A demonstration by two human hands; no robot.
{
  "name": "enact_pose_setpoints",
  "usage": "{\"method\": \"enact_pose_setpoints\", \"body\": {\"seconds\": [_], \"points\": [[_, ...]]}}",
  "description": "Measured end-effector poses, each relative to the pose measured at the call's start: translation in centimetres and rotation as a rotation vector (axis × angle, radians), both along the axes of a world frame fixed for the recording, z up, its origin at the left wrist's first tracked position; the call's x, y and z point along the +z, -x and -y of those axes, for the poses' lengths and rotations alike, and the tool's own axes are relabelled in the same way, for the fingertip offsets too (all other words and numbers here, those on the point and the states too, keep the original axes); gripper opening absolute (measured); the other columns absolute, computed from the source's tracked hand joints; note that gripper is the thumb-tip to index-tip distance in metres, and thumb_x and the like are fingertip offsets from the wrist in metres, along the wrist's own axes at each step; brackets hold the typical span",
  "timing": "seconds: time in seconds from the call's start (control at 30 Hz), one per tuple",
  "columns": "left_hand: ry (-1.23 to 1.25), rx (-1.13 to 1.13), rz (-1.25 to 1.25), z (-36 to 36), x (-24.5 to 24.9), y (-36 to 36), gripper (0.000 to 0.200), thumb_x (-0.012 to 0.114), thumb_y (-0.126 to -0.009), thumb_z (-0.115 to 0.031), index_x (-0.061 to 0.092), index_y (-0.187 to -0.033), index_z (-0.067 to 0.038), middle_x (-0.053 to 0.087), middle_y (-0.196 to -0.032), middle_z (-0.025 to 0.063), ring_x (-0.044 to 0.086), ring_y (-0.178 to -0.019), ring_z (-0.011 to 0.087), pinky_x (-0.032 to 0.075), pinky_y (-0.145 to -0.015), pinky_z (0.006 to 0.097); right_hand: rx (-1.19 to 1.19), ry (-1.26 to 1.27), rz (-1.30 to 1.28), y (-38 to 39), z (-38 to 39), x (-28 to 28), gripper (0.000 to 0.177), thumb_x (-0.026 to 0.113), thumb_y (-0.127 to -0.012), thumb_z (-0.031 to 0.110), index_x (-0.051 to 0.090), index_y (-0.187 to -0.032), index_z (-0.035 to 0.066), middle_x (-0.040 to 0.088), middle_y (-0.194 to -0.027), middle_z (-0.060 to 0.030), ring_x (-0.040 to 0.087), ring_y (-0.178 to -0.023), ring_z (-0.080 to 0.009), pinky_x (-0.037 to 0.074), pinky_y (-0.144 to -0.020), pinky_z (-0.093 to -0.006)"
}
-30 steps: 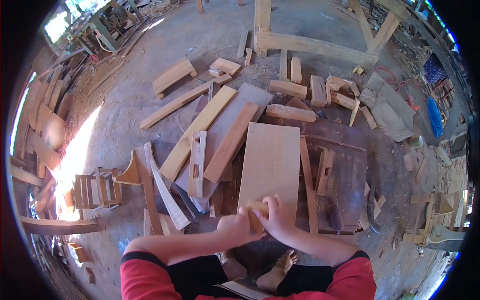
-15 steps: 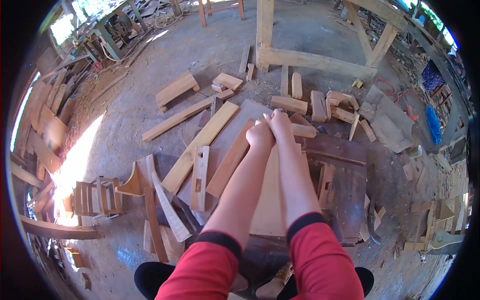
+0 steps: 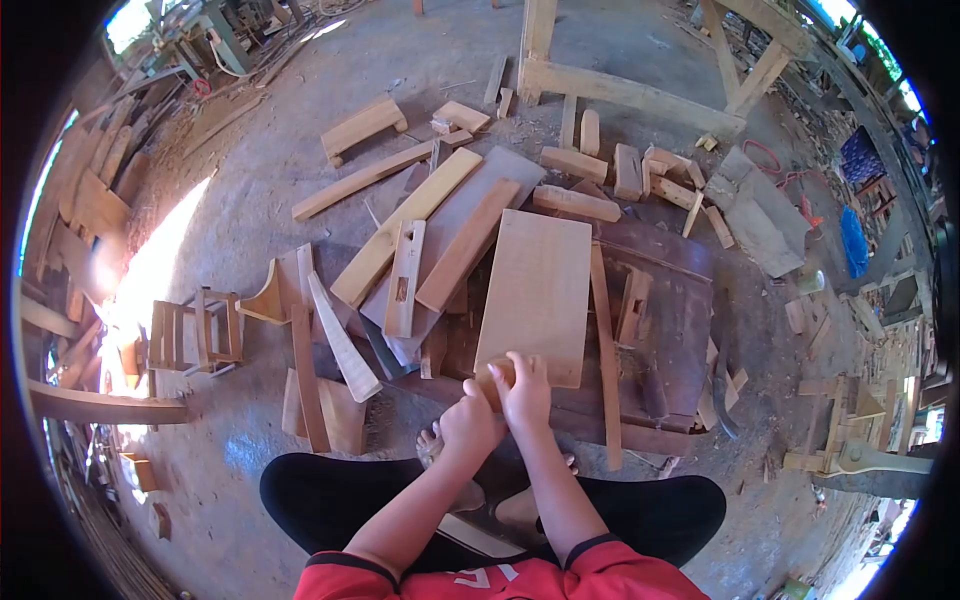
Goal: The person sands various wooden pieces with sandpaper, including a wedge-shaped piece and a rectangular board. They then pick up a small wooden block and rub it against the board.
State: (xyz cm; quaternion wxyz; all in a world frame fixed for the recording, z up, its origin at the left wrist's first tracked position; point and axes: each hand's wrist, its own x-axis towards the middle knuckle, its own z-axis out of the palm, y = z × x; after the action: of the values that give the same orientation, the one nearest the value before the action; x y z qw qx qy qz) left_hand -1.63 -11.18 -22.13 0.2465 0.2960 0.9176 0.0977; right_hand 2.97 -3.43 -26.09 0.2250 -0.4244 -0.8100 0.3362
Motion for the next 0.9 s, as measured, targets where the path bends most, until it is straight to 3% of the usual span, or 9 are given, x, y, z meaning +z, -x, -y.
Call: {"method": "enact_pose_setpoints", "body": {"seconds": [0.13,0.2,0.23,0.27,0.3,0.43,0.53,0.6,0.9], "points": [[-0.07,-0.027,-0.1,-2.9,-1.5,2.2,0.052,0.066,-0.063,-0.034,0.039,-0.089,0.002,0.059,-0.061,0.0136,0.061,-0.053,0.0259,0.049,-0.048,0.034,-0.004,0.019,0.037,2.5,-3.2,-0.8,0.036,0.063,-0.073,0.036,0.059,-0.096,0.009,0.053,-0.095,-0.0159,0.055,-0.086,-0.0342,0.046,-0.069,-0.0414],[-0.109,-0.072,-0.201,-7.7,-2.9,6.1,0.05,0.065,-0.063,-0.034,0.041,-0.088,0.001,0.059,-0.059,0.0109,0.061,-0.052,0.0239,0.049,-0.048,0.0336,-0.025,-0.175,0.069,6.5,-8.1,-2.9,0.035,0.062,-0.074,0.037,0.059,-0.097,0.012,0.053,-0.095,-0.0166,0.056,-0.081,-0.034,0.048,-0.066,-0.0422],[-0.1,-0.096,-0.242,-10.9,-4.8,9.1,0.058,0.064,-0.064,-0.035,0.041,-0.098,0.005,0.06,-0.063,0.012,0.062,-0.055,0.0225,0.049,-0.048,0.0325,-0.009,-0.234,0.078,9.4,-11.7,-4.5,0.037,0.059,-0.076,0.04,0.058,-0.097,0.01,0.053,-0.096,-0.0191,0.056,-0.083,-0.0346,0.047,-0.068,-0.0435],[-0.252,-0.112,-0.13,-14.2,-4.8,12.3,0.066,0.062,-0.067,-0.035,0.039,-0.111,0.007,0.061,-0.069,0.0136,0.063,-0.062,0.0228,0.05,-0.052,0.0325,0.023,-0.028,0.014,12.7,-15.9,-5.1,0.037,0.058,-0.077,0.039,0.058,-0.095,0.006,0.055,-0.094,-0.0211,0.056,-0.085,-0.0353,0.046,-0.069,-0.0439],[-0.118,-0.16,-0.185,-17.7,-5.1,15.6,0.068,0.061,-0.068,-0.039,0.04,-0.115,0.005,0.062,-0.076,0.014,0.063,-0.068,0.0234,0.051,-0.057,0.0333,0.076,0.008,0.037,15.3,-19.1,-2.1,0.035,0.057,-0.078,0.037,0.058,-0.089,0.003,0.057,-0.091,-0.0216,0.056,-0.087,-0.0362,0.046,-0.068,-0.0431],[-0.145,-0.199,-0.347,-26.4,-3.4,22.0,0.062,0.061,-0.066,-0.048,0.048,-0.101,0.002,0.062,-0.078,0.0143,0.064,-0.07,0.0248,0.051,-0.061,0.034,0.165,-0.136,0.412,22.7,-27.2,-1.0,0.034,0.061,-0.075,0.034,0.059,-0.081,0.001,0.059,-0.09,-0.0227,0.057,-0.086,-0.0362,0.047,-0.071,-0.0422],[-0.129,-0.19,-0.331,-22.2,-2.6,19.4,0.064,0.062,-0.065,-0.05,0.048,-0.098,0.004,0.062,-0.075,0.0149,0.064,-0.068,0.0249,0.051,-0.06,0.0335,0.141,0.02,0.342,20.1,-23.6,1.0,0.035,0.058,-0.077,0.035,0.061,-0.089,0.003,0.059,-0.095,-0.0197,0.057,-0.088,-0.0352,0.047,-0.073,-0.0423],[-0.18,-0.267,-0.345,-18.3,-1.0,16.9,0.065,0.061,-0.066,-0.049,0.046,-0.098,0.006,0.062,-0.07,0.0143,0.063,-0.063,0.0246,0.051,-0.056,0.0335,0.064,-0.078,0.143,16.9,-20.6,-2.8,0.042,0.055,-0.078,0.039,0.055,-0.102,0.003,0.054,-0.103,-0.0182,0.054,-0.092,-0.035,0.046,-0.075,-0.0426],[-0.058,-0.151,-0.07,-1.7,-1.7,-0.6,0.044,0.057,-0.07,-0.029,0.042,-0.093,0.005,0.059,-0.06,0.0137,0.062,-0.054,0.0264,0.049,-0.045,0.0339,-0.047,-0.043,0.184,-0.3,-1.3,0.7,0.033,0.061,-0.074,0.035,0.054,-0.096,0.011,0.045,-0.099,-0.0146,0.053,-0.089,-0.0333,0.047,-0.067,-0.0413]]}}
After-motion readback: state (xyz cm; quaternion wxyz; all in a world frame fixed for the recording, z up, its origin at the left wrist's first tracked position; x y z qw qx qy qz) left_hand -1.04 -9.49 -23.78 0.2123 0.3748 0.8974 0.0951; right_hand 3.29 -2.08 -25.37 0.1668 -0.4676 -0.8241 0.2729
